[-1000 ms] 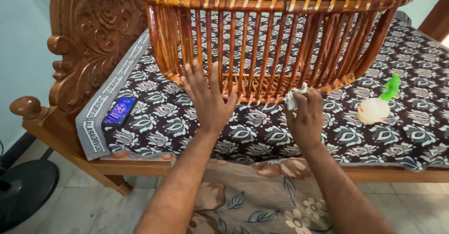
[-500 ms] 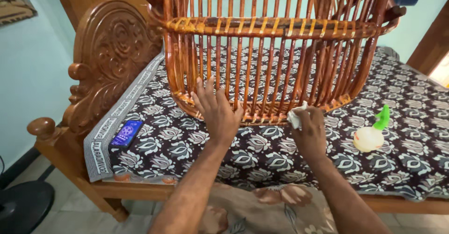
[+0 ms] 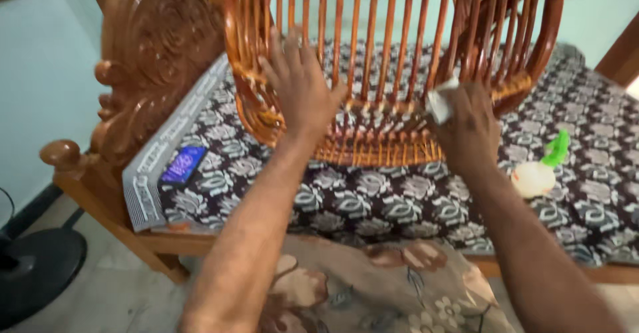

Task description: The person wipes a wooden chair with a white cloth, moving from the backrest to the seat and sides. They spray the cloth with a green spray bottle and continue wiping the chair's slats and frame.

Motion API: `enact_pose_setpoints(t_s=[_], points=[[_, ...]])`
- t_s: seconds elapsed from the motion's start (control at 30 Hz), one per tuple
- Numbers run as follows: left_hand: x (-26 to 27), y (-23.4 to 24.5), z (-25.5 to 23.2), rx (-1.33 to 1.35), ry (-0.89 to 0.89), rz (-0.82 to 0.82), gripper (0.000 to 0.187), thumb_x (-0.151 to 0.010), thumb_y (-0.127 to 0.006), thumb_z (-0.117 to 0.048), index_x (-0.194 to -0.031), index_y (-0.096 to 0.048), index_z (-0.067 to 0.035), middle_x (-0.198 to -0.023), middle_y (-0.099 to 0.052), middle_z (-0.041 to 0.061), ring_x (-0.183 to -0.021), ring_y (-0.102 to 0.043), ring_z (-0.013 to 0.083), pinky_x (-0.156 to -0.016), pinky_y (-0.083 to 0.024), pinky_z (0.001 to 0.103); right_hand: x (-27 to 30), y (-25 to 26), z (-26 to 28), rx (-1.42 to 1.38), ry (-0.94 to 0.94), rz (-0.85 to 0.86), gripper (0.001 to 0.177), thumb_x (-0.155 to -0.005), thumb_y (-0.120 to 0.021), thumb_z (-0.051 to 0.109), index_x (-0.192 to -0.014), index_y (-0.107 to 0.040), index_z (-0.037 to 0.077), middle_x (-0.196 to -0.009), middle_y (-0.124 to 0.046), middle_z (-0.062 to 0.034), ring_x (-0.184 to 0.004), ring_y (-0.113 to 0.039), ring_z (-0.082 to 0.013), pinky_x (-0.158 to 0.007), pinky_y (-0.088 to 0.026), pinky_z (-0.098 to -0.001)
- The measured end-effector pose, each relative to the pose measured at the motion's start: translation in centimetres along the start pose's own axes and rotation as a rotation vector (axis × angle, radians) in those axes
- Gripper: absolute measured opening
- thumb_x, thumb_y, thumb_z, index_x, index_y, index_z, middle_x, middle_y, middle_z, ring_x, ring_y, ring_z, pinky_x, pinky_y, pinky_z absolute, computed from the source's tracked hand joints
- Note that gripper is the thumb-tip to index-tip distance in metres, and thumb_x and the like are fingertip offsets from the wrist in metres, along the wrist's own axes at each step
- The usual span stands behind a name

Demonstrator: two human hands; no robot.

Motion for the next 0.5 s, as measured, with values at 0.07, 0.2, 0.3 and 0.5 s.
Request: enact_pose_setpoints(t_s=[0.07, 0.2, 0.3, 0.5], points=[[-1.2, -1.1, 1.0, -0.018, 0.033, 0.060, 0.062, -0.075, -0.091, -0.038, -0.116, -0.060, -0.004, -0.157, -0.035, 0.016, -0.153, -0.014, 0.0400, -0.121, -0.007, 0.073, -0.9, -0.7, -0.4, 0.011, 0.007, 0.049, 0.042, -0.089, -0.087, 0.029, -0.117, -0.065, 0.006, -0.120, -0.061, -0.0150, -0.106, -0.064, -0.0297, -0.073, -0.058, -0.0443], [-3.4, -2.9, 1.8, -0.058, 0.087, 0.163, 0.079, -0.071, -0.090, -0.048, -0.124, -0.055, 0.000, -0.156, -0.032, 0.019, -0.150, -0.013, 0.0405, -0.118, -0.009, 0.073, -3.0, -1.3, -0.8, 0.013, 0.003, 0.048, 0.043, -0.090, -0.084, 0.023, -0.122, -0.062, 0.005, -0.121, -0.060, -0.0151, -0.106, -0.064, -0.0280, -0.076, -0.060, -0.0422], [-4.4, -3.6, 1.8, -0.076, 0.078, 0.150, 0.080, -0.074, -0.089, -0.047, -0.128, -0.052, 0.000, -0.156, -0.033, 0.019, -0.150, -0.012, 0.0408, -0.117, -0.010, 0.074, -4.0, -1.7, -1.0, 0.004, -0.012, 0.075, 0.042, -0.092, -0.083, 0.020, -0.123, -0.060, 0.004, -0.123, -0.059, -0.0160, -0.103, -0.064, -0.0283, -0.075, -0.059, -0.0429], [-5.4, -5.1, 1.7, -0.083, 0.068, 0.140, 0.086, -0.073, -0.088, -0.048, -0.133, -0.049, -0.001, -0.155, -0.035, 0.019, -0.150, -0.012, 0.0405, -0.117, -0.009, 0.075, -4.7, -2.4, -2.0, -0.020, 0.001, 0.040, 0.044, -0.093, -0.082, 0.016, -0.125, -0.055, 0.004, -0.126, -0.055, -0.0169, -0.112, -0.062, -0.0317, -0.084, -0.059, -0.0462]])
Point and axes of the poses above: each hand's wrist, its own x-axis away from the middle knuckle, its own y-axis out of the back of the hand, z = x × y, the point moved 5 cm from there along -x, towards the middle knuckle
